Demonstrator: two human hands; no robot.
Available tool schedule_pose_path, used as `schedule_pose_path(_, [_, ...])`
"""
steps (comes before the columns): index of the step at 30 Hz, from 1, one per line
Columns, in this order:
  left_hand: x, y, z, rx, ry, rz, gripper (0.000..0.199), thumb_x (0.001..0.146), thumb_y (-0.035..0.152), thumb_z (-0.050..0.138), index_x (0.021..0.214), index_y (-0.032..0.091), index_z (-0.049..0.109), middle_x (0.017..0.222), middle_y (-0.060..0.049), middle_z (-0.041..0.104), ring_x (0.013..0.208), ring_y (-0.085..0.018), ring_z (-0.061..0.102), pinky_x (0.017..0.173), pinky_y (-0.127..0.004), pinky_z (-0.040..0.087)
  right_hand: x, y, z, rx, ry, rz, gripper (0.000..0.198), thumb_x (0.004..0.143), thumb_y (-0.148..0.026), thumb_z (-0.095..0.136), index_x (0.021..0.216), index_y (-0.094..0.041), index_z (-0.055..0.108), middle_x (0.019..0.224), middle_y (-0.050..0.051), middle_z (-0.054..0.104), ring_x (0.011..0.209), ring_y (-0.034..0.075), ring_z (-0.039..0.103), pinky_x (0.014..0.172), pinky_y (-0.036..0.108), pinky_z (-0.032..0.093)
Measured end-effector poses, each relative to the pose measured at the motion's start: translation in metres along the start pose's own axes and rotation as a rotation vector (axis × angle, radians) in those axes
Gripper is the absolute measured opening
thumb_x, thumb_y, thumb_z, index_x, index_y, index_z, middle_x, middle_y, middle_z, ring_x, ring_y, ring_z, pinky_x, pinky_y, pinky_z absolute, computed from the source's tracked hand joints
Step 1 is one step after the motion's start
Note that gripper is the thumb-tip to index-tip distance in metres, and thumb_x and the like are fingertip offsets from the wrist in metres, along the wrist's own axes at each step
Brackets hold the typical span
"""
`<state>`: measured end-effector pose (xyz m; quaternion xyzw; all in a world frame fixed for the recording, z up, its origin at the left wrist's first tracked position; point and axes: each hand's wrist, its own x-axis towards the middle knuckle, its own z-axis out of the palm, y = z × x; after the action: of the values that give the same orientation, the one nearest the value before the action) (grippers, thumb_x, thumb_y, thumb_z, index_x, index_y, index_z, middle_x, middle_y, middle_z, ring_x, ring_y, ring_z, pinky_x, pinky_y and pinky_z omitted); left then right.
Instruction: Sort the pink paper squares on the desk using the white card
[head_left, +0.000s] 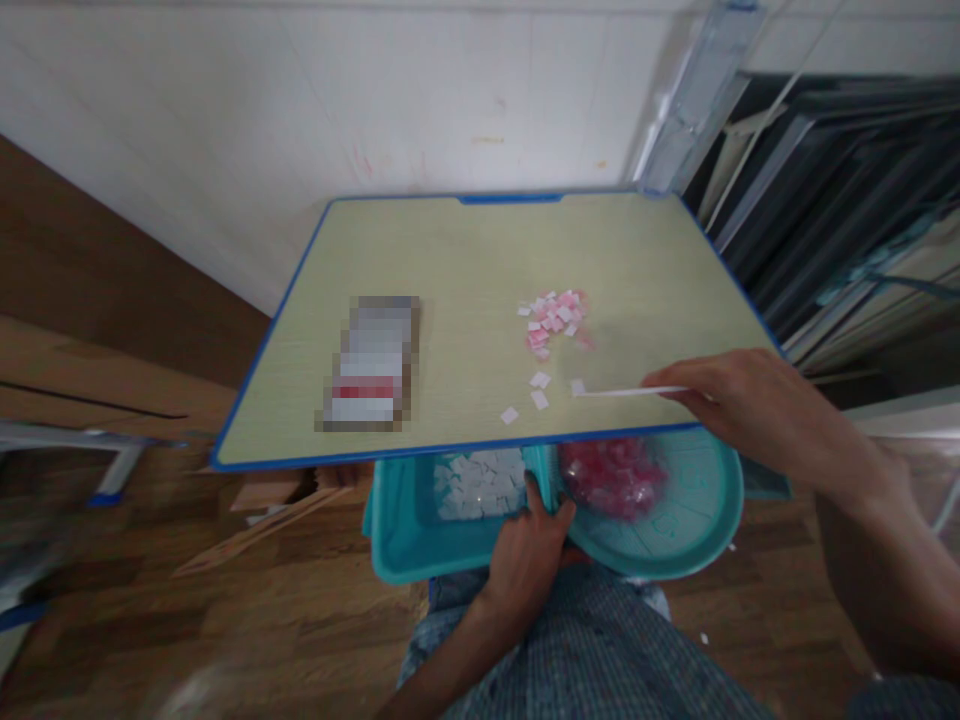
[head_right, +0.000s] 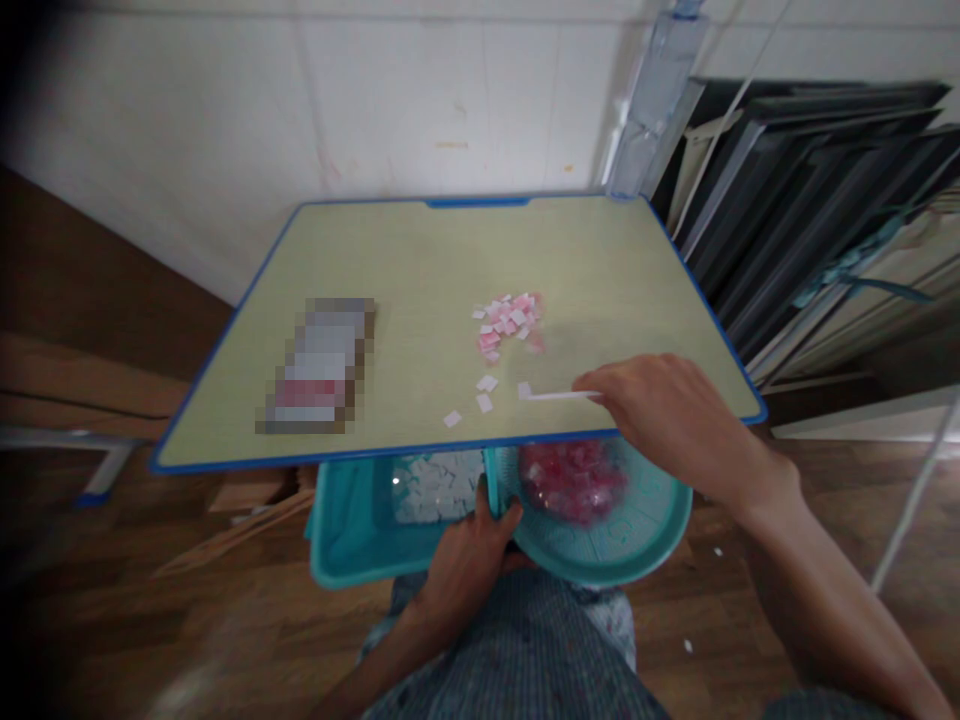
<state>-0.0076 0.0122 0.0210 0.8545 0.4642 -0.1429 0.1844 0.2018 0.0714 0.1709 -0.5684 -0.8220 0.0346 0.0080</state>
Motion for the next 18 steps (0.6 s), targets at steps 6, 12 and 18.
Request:
schedule_pose_path(6, [0.000, 0.000, 0.000, 0.004, 0.007, 0.000, 0.058, 0.066, 0.057, 0.043, 0.116, 0.028, 0.038, 0.129, -0.026, 0.030, 0.069, -0.022, 0.061, 0.056, -0.035, 0.049, 0.013, -0.020, 0.000, 0.061, -0.078, -0.156, 0.029, 0.081, -0.015, 0.039, 0.097, -0.025, 0.061, 0.090, 0.001, 0.067, 0.084, 0.016, 0.061, 0.070, 0.026, 0.043])
schedule_pose_path(12, [-0.001, 0.001, 0.001, -0.018, 0.046, -0.002, 0.057, 0.066, 0.057, 0.043, 0.116, 0.029, 0.038, 0.128, -0.024, 0.032, 0.068, -0.021, 0.061, 0.056, -0.034, 0.049, 0.031, -0.017, 0.005, -0.056, 0.032, -0.024, 0.031, 0.080, -0.014, 0.038, 0.097, -0.025, 0.061, 0.094, 0.002, 0.066, 0.087, 0.019, 0.060, 0.072, 0.031, 0.043])
schedule_pose_path(18, [-0.001, 0.002, -0.002, -0.024, 0.041, -0.009, 0.057, 0.065, 0.056, 0.045, 0.115, 0.029, 0.038, 0.128, -0.022, 0.032, 0.070, -0.021, 0.061, 0.057, -0.034, 0.049, 0.031, -0.010, 0.002, -0.069, -0.026, -0.044, 0.030, 0.080, -0.018, 0.038, 0.096, -0.025, 0.062, 0.087, 0.003, 0.067, 0.082, 0.018, 0.061, 0.068, 0.028, 0.042])
